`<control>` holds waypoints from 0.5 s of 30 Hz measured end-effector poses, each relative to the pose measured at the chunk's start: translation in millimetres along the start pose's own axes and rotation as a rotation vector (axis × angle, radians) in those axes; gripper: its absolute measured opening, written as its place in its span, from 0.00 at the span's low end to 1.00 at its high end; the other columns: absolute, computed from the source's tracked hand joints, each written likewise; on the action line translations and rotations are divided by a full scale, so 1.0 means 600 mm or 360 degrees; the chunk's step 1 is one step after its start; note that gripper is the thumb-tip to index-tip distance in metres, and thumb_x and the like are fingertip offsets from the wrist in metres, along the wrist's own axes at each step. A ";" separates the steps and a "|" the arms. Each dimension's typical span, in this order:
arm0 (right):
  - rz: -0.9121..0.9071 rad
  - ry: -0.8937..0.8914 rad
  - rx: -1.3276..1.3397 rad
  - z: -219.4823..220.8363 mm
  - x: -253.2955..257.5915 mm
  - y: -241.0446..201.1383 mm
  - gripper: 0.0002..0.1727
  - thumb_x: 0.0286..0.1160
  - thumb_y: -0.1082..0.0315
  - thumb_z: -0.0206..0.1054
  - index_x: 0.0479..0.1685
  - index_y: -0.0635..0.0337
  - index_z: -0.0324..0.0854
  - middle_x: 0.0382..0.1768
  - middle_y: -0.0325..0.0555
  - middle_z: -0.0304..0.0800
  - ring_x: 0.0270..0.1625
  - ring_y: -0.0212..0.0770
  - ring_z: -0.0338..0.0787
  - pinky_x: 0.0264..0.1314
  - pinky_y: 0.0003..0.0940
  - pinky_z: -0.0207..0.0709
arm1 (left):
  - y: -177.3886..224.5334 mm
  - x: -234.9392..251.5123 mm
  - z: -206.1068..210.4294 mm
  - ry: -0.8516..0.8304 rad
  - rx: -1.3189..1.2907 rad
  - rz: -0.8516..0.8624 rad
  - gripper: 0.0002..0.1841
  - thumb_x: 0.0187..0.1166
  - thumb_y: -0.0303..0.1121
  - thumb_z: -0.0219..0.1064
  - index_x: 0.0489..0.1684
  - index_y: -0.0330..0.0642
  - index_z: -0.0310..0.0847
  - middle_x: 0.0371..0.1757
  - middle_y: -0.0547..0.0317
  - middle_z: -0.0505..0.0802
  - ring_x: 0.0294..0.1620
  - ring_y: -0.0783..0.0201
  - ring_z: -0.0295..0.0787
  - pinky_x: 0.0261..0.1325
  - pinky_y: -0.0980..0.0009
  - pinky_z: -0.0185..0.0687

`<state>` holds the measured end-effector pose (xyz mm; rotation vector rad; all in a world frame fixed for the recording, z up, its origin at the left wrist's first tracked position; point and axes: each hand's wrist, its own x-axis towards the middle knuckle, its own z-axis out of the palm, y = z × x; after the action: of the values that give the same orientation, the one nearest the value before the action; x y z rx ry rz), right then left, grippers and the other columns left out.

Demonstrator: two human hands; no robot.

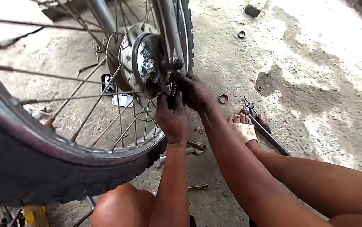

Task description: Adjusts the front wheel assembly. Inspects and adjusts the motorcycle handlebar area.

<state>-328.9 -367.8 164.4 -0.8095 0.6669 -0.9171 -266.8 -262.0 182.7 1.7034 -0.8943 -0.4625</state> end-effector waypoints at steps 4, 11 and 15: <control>-0.0075 0.0030 -0.0001 -0.002 0.004 0.010 0.08 0.89 0.67 0.58 0.50 0.62 0.79 0.31 0.42 0.84 0.29 0.33 0.83 0.34 0.30 0.82 | -0.005 0.006 -0.005 -0.0078 -0.0173 0.0006 0.08 0.82 0.36 0.72 0.48 0.43 0.84 0.36 0.64 0.93 0.36 0.70 0.93 0.44 0.66 0.94; -0.0033 0.0075 0.0022 0.004 0.002 0.006 0.10 0.88 0.65 0.61 0.48 0.64 0.81 0.31 0.43 0.84 0.28 0.33 0.81 0.33 0.31 0.79 | -0.003 0.015 -0.015 -0.0171 -0.0096 0.0052 0.05 0.81 0.29 0.72 0.46 0.39 0.84 0.33 0.62 0.94 0.33 0.67 0.95 0.42 0.65 0.96; -0.0022 0.0109 0.0059 0.005 0.001 0.008 0.11 0.89 0.65 0.60 0.48 0.65 0.82 0.30 0.43 0.84 0.28 0.33 0.81 0.33 0.30 0.79 | 0.004 0.014 -0.011 -0.0163 -0.0022 0.0029 0.05 0.82 0.28 0.70 0.47 0.37 0.83 0.32 0.60 0.94 0.31 0.66 0.95 0.39 0.64 0.97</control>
<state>-324.0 -365.7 161.8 -0.7532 0.7027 -0.9704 -257.7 -264.4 188.4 1.6695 -0.9774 -0.5469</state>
